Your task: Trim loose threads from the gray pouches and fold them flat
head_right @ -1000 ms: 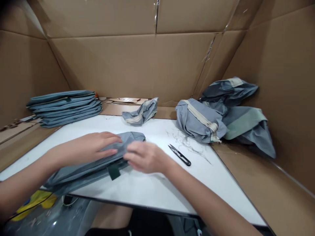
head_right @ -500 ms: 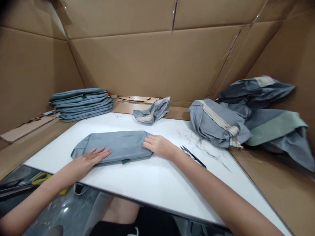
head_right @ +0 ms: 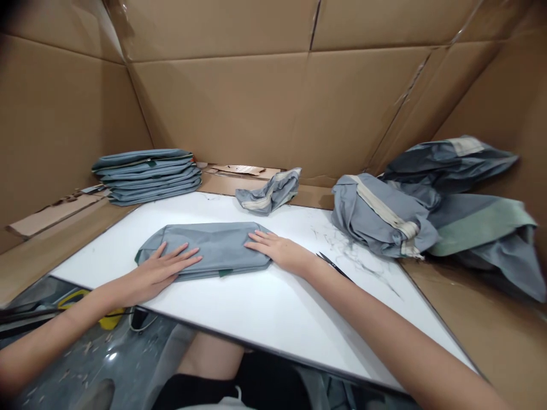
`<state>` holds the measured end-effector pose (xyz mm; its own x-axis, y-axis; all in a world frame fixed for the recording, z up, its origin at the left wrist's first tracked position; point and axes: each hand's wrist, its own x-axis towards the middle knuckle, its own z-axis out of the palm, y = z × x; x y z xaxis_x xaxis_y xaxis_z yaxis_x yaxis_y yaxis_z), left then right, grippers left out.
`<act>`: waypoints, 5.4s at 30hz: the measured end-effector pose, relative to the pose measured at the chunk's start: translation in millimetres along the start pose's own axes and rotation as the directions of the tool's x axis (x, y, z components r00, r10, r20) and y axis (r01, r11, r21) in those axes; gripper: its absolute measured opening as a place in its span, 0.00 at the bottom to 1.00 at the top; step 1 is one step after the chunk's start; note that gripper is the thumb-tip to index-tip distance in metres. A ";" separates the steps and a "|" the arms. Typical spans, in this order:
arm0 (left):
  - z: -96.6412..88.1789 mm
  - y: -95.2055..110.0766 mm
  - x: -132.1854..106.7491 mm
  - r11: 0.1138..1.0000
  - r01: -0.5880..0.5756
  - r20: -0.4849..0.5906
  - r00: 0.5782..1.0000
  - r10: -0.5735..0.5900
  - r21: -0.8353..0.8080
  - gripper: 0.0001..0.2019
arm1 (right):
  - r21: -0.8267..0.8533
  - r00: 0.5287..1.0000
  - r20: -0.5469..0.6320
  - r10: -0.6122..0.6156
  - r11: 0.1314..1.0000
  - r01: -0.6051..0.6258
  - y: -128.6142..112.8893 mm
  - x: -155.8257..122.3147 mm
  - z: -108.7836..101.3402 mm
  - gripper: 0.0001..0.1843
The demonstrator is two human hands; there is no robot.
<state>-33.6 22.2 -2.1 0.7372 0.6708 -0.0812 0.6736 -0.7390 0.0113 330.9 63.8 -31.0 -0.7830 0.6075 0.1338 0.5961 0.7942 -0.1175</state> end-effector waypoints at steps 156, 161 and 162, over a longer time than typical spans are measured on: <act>11.9 -2.2 32.8 0.894 0.000 -0.354 0.918 0.177 0.448 0.07 | -0.014 0.970 -0.240 -0.045 0.999 0.042 -20.9 -27.0 1.2 0.26; 15.8 -18.6 23.1 0.972 -0.094 -0.164 0.978 0.130 0.214 0.20 | 0.120 0.986 -0.063 0.154 0.982 -0.145 -16.5 -24.4 -7.8 0.34; 15.1 -20.0 21.6 0.984 -0.063 -0.138 0.987 0.087 0.167 0.25 | 0.143 0.983 -0.029 0.181 0.974 -0.175 -15.8 -24.0 -9.4 0.34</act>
<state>-31.9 50.5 -19.1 0.7930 0.6064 0.0587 0.6076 -0.7799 -0.1504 341.9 36.8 -23.1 -0.6565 0.7414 0.1390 0.6924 0.6654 -0.2789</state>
